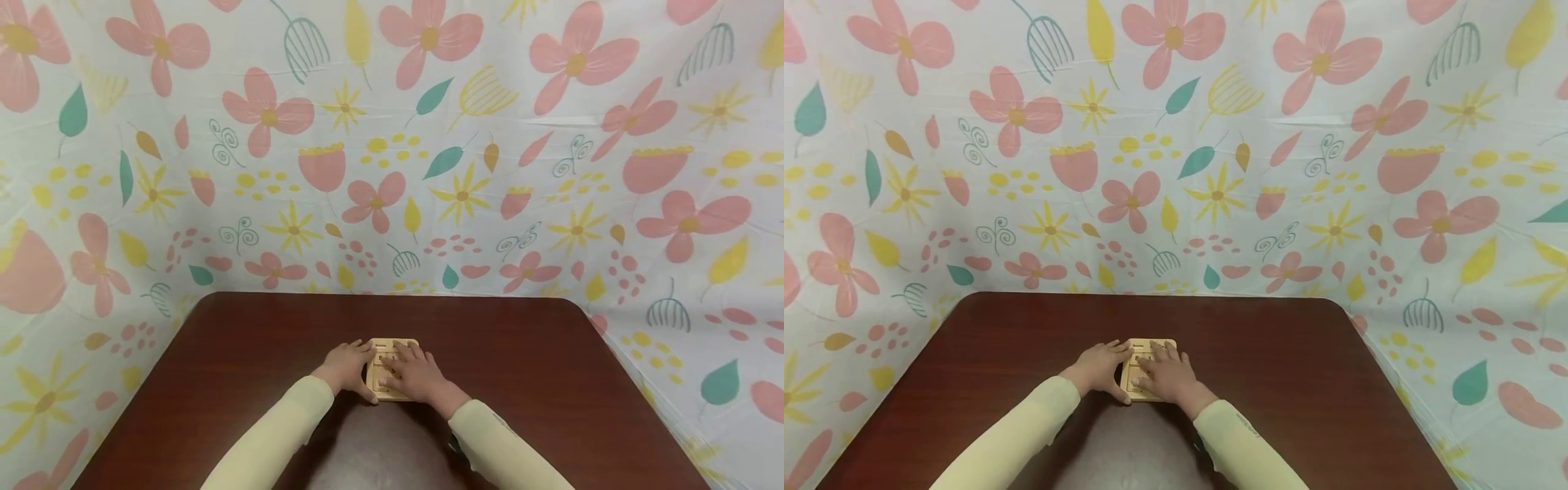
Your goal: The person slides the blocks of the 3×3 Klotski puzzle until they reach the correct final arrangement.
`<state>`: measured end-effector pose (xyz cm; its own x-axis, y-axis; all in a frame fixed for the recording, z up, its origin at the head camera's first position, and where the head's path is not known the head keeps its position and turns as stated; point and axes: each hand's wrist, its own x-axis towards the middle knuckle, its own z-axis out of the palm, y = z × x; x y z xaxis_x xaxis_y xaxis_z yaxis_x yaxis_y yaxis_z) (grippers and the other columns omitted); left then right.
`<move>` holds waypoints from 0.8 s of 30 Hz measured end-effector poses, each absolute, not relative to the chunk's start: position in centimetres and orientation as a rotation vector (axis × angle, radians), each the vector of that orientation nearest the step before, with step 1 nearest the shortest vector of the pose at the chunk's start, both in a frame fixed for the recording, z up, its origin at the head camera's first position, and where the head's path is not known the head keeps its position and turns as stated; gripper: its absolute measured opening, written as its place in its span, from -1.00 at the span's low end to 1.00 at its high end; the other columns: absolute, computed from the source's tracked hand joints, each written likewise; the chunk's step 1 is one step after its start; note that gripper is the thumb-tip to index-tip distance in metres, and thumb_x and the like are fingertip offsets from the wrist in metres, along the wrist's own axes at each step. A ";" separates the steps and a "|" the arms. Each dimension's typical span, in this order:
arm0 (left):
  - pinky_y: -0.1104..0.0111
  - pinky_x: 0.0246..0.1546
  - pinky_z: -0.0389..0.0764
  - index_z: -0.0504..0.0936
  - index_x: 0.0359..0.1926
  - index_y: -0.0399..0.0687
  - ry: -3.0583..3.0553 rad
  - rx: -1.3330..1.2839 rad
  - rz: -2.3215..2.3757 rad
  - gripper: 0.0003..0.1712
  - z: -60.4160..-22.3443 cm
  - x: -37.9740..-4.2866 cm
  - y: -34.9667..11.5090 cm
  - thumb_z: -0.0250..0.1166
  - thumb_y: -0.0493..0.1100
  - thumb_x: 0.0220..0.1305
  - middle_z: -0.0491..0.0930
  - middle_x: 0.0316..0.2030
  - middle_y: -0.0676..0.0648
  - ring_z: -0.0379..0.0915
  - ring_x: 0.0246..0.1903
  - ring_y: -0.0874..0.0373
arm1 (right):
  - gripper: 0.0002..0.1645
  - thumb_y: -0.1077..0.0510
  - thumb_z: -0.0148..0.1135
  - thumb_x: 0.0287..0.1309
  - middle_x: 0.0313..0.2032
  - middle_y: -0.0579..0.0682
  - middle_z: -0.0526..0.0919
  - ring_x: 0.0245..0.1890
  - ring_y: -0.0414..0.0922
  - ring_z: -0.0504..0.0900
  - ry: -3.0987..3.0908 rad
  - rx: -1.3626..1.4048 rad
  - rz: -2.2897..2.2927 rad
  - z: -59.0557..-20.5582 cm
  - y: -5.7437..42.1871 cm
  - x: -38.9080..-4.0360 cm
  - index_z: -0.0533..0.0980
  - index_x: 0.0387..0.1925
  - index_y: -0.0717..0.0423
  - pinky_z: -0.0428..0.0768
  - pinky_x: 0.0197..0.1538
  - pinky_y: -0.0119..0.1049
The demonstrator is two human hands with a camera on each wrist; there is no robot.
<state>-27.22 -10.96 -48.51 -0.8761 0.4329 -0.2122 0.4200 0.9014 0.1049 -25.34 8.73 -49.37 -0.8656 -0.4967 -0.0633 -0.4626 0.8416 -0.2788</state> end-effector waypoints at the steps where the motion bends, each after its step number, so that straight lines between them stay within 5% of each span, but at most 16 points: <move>1: 0.04 0.57 0.27 0.33 0.54 0.05 2.838 0.651 0.078 0.26 -48.5 -27.3 -10.9 0.57 0.45 -0.13 0.24 0.57 -0.02 0.14 0.58 -0.05 | -0.35 -0.25 0.14 0.43 0.56 0.18 0.22 0.56 0.33 0.14 2.884 -0.756 -0.385 -49.4 8.9 -25.2 0.49 0.40 -0.07 0.27 0.43 0.45; 24: 0.03 0.55 0.29 0.36 0.52 0.03 2.851 0.662 0.102 0.28 -49.4 -27.6 -11.1 0.59 0.46 -0.18 0.26 0.56 -0.03 0.16 0.57 -0.06 | -0.34 -0.25 0.17 0.41 0.56 0.18 0.23 0.57 0.34 0.11 2.891 -0.688 -0.504 -49.8 9.1 -24.9 0.50 0.39 -0.06 0.21 0.43 0.51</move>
<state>-27.59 -11.11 -49.39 -0.8764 0.4423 -0.1905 0.4276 0.8967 0.1149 -24.93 9.13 -49.80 -0.8880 -0.4576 -0.0458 -0.4151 0.8403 -0.3487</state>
